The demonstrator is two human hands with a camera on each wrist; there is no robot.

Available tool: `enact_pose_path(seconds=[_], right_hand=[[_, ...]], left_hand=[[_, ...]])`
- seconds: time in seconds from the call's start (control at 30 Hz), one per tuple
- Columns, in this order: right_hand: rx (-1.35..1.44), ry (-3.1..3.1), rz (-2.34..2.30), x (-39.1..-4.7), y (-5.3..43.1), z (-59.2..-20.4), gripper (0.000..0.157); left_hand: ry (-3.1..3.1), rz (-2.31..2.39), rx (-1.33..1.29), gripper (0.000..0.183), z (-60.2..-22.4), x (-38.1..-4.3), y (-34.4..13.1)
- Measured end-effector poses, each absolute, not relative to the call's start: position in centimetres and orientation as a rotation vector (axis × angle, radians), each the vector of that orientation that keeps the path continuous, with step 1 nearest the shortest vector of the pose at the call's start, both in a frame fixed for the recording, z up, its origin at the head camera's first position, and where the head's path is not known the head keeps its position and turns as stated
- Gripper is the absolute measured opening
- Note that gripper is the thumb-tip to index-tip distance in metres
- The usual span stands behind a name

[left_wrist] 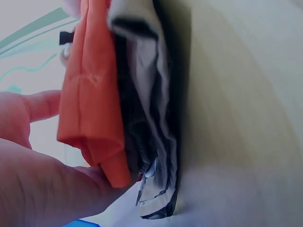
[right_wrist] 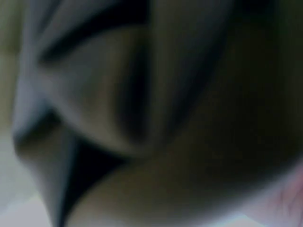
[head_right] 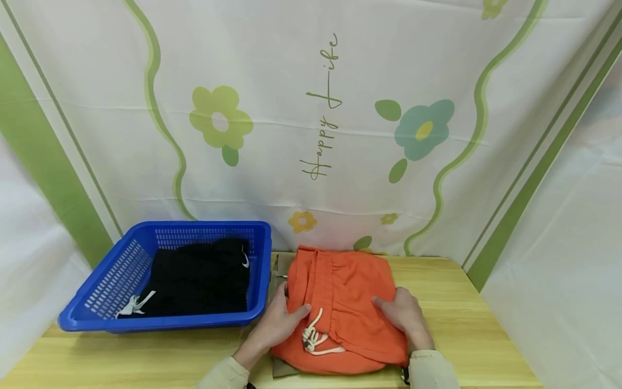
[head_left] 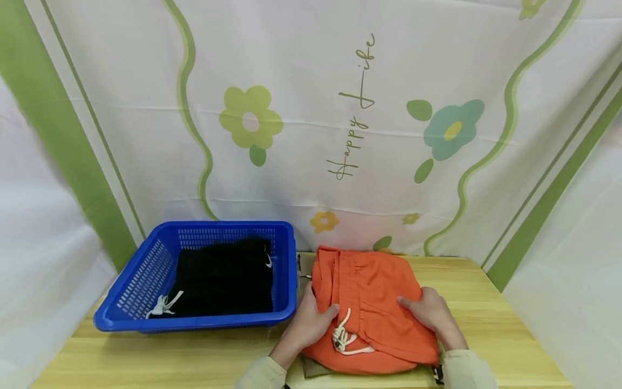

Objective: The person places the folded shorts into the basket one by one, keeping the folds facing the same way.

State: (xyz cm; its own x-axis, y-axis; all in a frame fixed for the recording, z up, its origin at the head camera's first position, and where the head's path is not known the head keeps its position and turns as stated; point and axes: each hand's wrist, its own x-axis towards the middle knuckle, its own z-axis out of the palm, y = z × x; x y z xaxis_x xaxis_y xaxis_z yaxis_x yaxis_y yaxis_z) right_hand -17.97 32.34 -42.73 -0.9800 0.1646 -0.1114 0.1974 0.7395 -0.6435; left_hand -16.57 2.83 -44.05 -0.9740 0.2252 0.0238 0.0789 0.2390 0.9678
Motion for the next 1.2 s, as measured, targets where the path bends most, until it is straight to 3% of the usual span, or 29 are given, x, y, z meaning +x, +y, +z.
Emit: enact_pose_path(seconds=[0.33, 1.07, 1.2], right_hand=[[0.247, 2.802, -1.291, -18.01, 32.26, -42.93, 0.042], [0.219, 2.720, -1.358, -17.79, 31.97, -42.81, 0.048], [0.221, 2.715, -1.359, -17.78, 31.91, -42.78, 0.048]], left_hand=[[2.338, 1.898, 0.209, 0.092, -44.07, -16.52, 3.01], [2.388, 1.984, 0.078, 0.069, -43.83, -16.42, 3.65], [2.397, 1.945, 0.022, 0.073, -43.73, -16.36, 3.78]])
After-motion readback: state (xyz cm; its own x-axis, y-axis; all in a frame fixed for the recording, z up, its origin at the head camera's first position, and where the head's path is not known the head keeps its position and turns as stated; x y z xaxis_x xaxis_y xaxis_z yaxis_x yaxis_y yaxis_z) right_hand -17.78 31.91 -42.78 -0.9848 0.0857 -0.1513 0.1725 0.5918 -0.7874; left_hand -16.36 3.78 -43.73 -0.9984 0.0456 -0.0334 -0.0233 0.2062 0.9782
